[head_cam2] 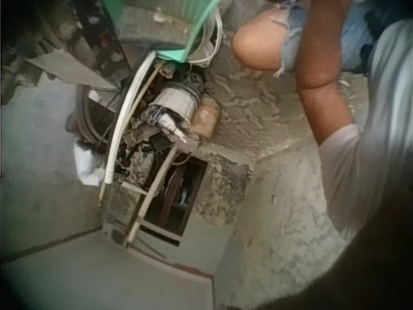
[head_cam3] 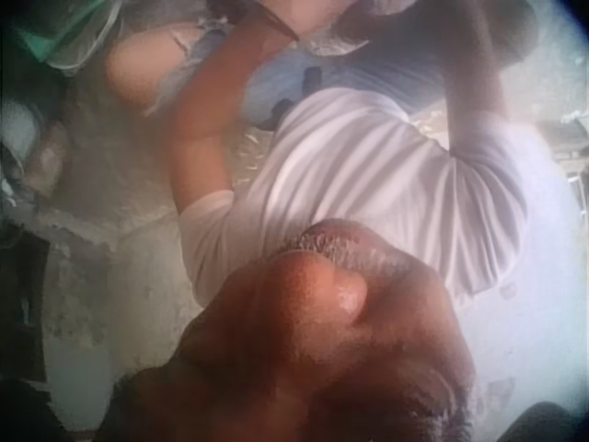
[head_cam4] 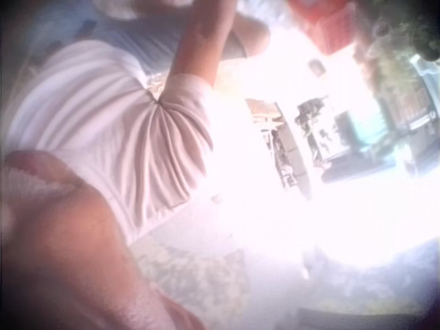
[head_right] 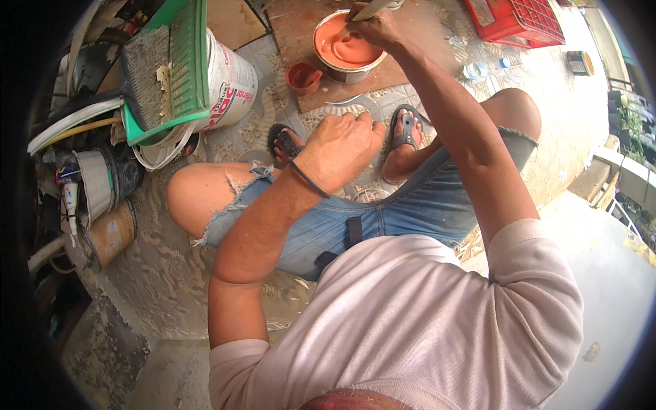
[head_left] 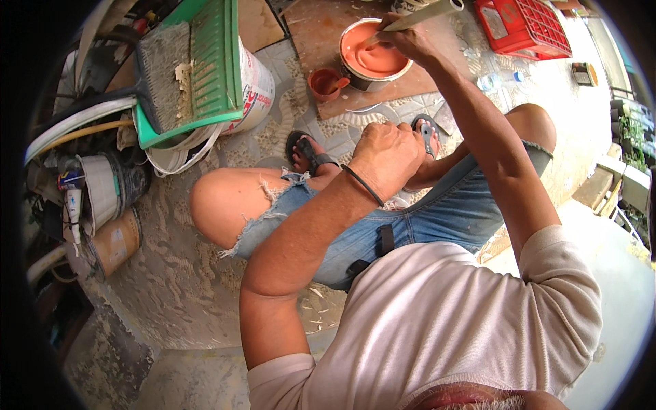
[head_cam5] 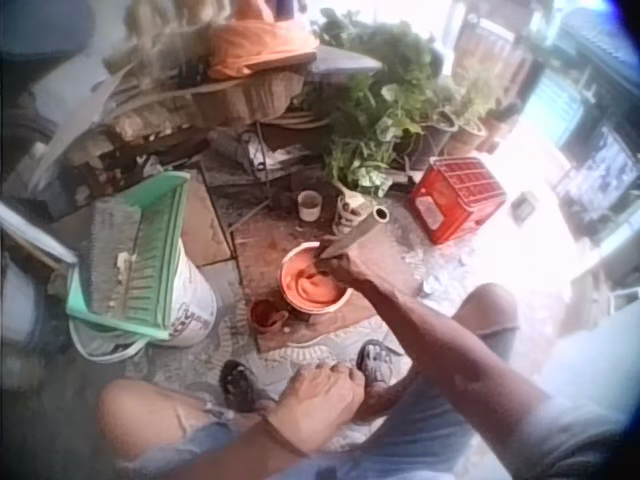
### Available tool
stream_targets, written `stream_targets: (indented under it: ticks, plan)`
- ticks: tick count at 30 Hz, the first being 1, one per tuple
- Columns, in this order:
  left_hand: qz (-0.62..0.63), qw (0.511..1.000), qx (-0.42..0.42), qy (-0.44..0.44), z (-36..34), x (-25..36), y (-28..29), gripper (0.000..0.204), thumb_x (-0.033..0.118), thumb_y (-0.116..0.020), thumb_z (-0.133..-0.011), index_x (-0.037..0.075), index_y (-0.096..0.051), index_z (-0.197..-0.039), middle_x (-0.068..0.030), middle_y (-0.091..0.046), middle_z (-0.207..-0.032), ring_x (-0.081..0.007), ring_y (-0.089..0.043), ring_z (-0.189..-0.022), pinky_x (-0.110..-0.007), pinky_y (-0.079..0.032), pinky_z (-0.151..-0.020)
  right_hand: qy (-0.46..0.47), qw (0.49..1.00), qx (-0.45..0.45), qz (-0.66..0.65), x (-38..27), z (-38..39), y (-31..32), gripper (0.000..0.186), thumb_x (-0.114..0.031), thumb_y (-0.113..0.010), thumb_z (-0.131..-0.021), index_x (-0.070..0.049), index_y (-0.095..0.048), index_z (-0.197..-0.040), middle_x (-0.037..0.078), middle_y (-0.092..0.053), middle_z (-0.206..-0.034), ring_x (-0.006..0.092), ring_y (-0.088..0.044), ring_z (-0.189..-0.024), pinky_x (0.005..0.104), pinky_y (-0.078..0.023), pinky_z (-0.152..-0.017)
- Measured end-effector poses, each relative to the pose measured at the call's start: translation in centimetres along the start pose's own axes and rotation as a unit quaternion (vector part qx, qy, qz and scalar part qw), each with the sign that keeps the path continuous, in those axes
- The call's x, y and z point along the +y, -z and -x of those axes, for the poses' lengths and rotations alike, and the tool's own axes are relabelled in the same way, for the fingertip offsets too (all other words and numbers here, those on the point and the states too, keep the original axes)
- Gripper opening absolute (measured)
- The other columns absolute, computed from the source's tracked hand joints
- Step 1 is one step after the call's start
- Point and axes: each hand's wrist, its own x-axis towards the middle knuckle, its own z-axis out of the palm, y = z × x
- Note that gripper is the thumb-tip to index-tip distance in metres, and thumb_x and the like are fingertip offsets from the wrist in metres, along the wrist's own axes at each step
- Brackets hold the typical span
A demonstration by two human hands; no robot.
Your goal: The person pours orange paint from a small cup into a larger bucket and stirs the mixture with a stick. The person continues to stir the paint thoroughly.
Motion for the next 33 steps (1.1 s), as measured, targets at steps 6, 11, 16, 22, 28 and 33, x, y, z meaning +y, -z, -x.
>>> stream_targets:
  ticks: [6,11,16,22,28,33]
  plan:
    - [-0.014,1.0,0.009,0.011,0.6,-0.2,-0.4,0.014,0.012,-0.068,-0.088,0.003,-0.07,-0.099,-0.0131,-0.071,-0.091,-0.0288,-0.077,-0.086,-0.043,-0.062,-0.072,-0.123,0.99,-0.011,0.07,-1.3,0.3,0.6,0.009,-0.01,-0.072,-0.089,-0.002,-0.071,-0.093,0.009,-0.074,-0.083,0.0174,-0.075,-0.073,0.0297,-0.061,-0.064]
    - [-0.008,1.0,0.004,-0.001,0.0,0.0,-0.1,0.014,0.011,-0.068,-0.088,0.003,-0.071,-0.1,-0.0141,-0.072,-0.092,-0.0288,-0.077,-0.085,-0.042,-0.062,-0.071,-0.039,0.999,0.019,0.028,-1.8,-0.1,-0.4,0.012,-0.011,-0.075,-0.087,0.0,-0.07,-0.091,0.01,-0.074,-0.084,0.0182,-0.076,-0.076,0.0305,-0.062,-0.065]
    - [-0.023,1.0,-0.004,0.014,0.4,-0.1,-0.3,0.014,0.012,-0.068,-0.088,0.003,-0.071,-0.099,-0.0136,-0.072,-0.092,-0.0279,-0.077,-0.085,-0.041,-0.062,-0.07,0.016,0.98,-0.044,0.196,-5.1,0.5,0.9,0.012,-0.011,-0.075,-0.086,-0.001,-0.072,-0.092,0.009,-0.072,-0.078,0.0199,-0.075,-0.073,0.0319,-0.061,-0.065]
    - [-0.025,1.0,0.008,0.004,0.5,0.0,-0.4,0.014,0.011,-0.068,-0.087,0.004,-0.07,-0.099,-0.0132,-0.072,-0.091,-0.0275,-0.077,-0.085,-0.04,-0.062,-0.07,-0.066,0.988,-0.103,-0.099,-8.8,1.2,-0.2,0.012,-0.012,-0.075,-0.086,-0.002,-0.072,-0.092,0.008,-0.072,-0.078,0.0181,-0.075,-0.075,0.031,-0.061,-0.066]
    - [-0.014,1.0,0.002,0.01,0.6,-0.2,-0.4,0.014,0.012,-0.068,-0.088,0.004,-0.07,-0.099,-0.013,-0.072,-0.091,-0.0277,-0.077,-0.085,-0.04,-0.062,-0.07,-0.004,0.976,-0.05,0.211,-4.1,-0.2,1.1,0.02,-0.014,-0.077,-0.081,0.0,-0.072,-0.094,0.01,-0.073,-0.079,0.0175,-0.074,-0.073,0.0347,-0.061,-0.065]
    - [-0.011,1.0,0.005,-0.006,-0.1,0.1,0.1,0.014,0.011,-0.068,-0.088,0.003,-0.071,-0.099,-0.014,-0.072,-0.091,-0.0288,-0.077,-0.086,-0.041,-0.062,-0.072,-0.125,0.992,-0.027,-0.024,-0.8,-0.6,0.4,0.017,-0.012,-0.076,-0.083,0.0,-0.074,-0.096,0.009,-0.074,-0.081,0.0203,-0.074,-0.069,0.0318,-0.062,-0.062]
